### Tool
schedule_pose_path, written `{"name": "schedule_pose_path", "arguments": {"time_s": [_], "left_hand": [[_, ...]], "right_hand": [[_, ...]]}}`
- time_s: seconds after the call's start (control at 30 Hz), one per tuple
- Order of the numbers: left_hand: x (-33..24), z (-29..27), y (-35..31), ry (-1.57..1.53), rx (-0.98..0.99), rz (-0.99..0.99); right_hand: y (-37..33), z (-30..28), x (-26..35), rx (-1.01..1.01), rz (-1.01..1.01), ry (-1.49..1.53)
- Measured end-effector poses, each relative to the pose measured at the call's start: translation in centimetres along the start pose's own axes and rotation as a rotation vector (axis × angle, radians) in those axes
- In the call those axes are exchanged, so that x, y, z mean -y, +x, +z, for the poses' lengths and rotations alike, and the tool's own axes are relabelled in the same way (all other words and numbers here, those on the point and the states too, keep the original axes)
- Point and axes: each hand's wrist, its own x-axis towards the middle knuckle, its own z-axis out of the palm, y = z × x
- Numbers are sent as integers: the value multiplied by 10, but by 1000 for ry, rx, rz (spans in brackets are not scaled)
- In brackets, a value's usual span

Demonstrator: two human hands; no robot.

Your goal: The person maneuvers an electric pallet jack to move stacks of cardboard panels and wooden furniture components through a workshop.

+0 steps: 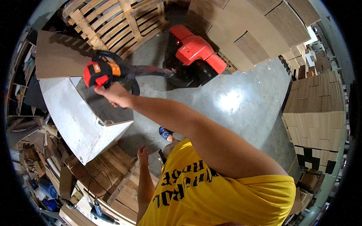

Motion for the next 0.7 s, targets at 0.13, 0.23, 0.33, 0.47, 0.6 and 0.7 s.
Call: {"name": "schedule_pose_path", "arguments": {"time_s": [0.13, 0.23, 0.33, 0.47, 0.6, 0.7], "left_hand": [[22, -9, -25, 12, -94, -115], [36, -1, -40, -18, -151, -212], [64, 13, -53, -33, -162, -290], [122, 27, -75, -111, -177, -354], [151, 51, -98, -211, -222, -361], [171, 77, -125, -449, -186, -290]], "right_hand": [[-43, 35, -8, 63, 59, -30], [-65, 46, -32, 80, 35, -68], [-109, 39, -31, 103, 61, -204], [-141, 29, -58, 202, 85, -311], [-175, 12, -65, 302, 80, -388], [-211, -2, -65, 357, 101, -420]]}}
